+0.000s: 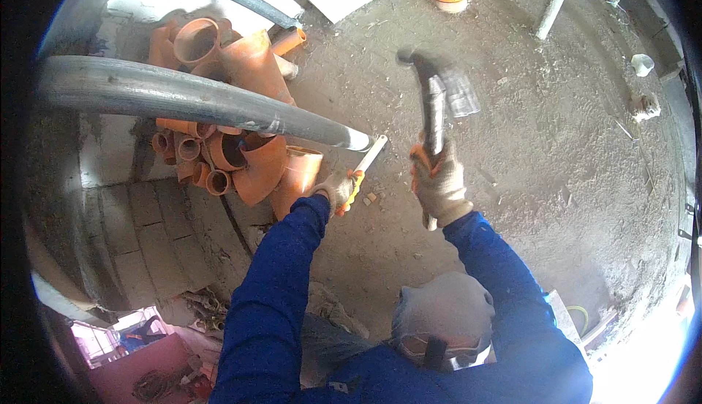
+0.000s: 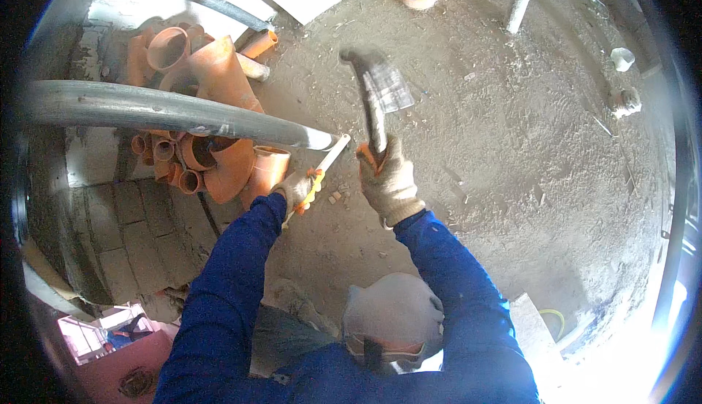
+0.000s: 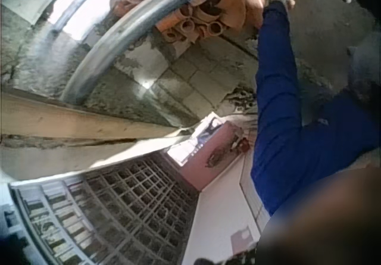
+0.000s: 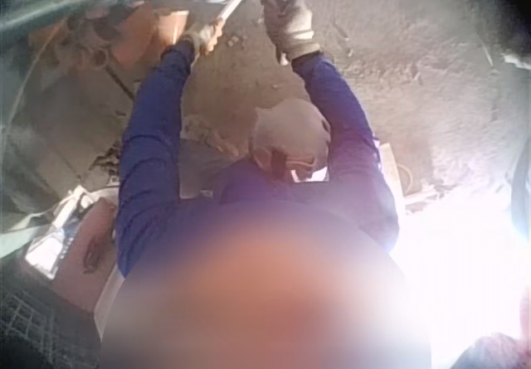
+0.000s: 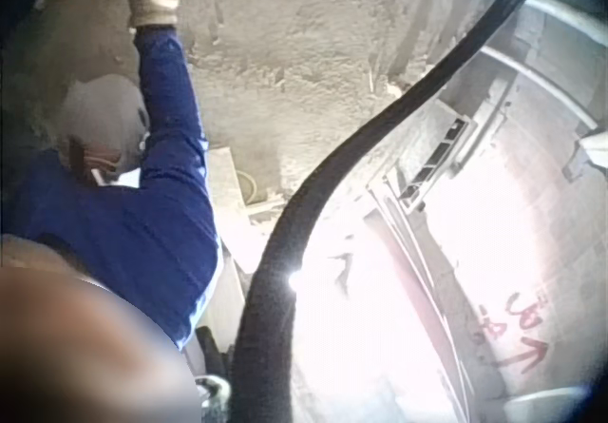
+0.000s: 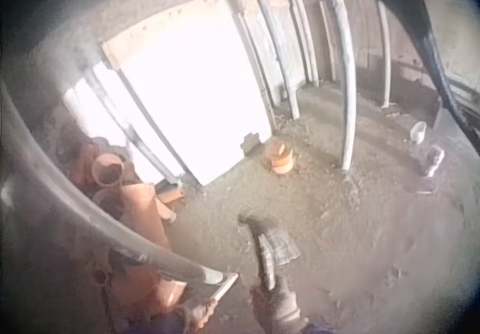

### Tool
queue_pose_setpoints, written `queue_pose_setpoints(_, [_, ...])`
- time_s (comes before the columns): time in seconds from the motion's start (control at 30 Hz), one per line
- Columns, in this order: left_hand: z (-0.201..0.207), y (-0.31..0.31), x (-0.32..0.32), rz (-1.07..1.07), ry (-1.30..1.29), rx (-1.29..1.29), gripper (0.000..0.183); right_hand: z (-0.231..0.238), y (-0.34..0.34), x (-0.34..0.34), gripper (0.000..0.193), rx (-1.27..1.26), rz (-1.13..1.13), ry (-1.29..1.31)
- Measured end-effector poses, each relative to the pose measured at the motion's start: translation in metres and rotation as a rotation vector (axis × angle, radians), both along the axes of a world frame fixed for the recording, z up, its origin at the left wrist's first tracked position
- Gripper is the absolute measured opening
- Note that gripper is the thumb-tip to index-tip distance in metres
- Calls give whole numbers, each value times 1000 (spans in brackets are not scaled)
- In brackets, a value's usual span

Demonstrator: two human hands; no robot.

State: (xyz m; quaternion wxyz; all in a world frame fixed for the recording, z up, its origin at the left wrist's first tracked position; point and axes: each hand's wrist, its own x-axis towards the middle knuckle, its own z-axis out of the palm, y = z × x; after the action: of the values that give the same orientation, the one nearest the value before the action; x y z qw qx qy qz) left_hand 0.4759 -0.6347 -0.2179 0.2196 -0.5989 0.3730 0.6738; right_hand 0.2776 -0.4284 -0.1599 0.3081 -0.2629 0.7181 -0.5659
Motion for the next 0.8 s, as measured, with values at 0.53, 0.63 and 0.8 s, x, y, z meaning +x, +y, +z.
queue_pose_setpoints(0.53, [23,10,-29,-333,-202,-253,37,-33,2,-6,36,512,382,-170])
queue_pose_setpoints(0.63, [28,-2,-49,-541,-370,-302,48,-59,15,-4,25,446,507,-448])
queue_pose_setpoints(0.8, [22,55,7,-1127,-190,-1050,55,-62,70,-2,16,455,195,-799])
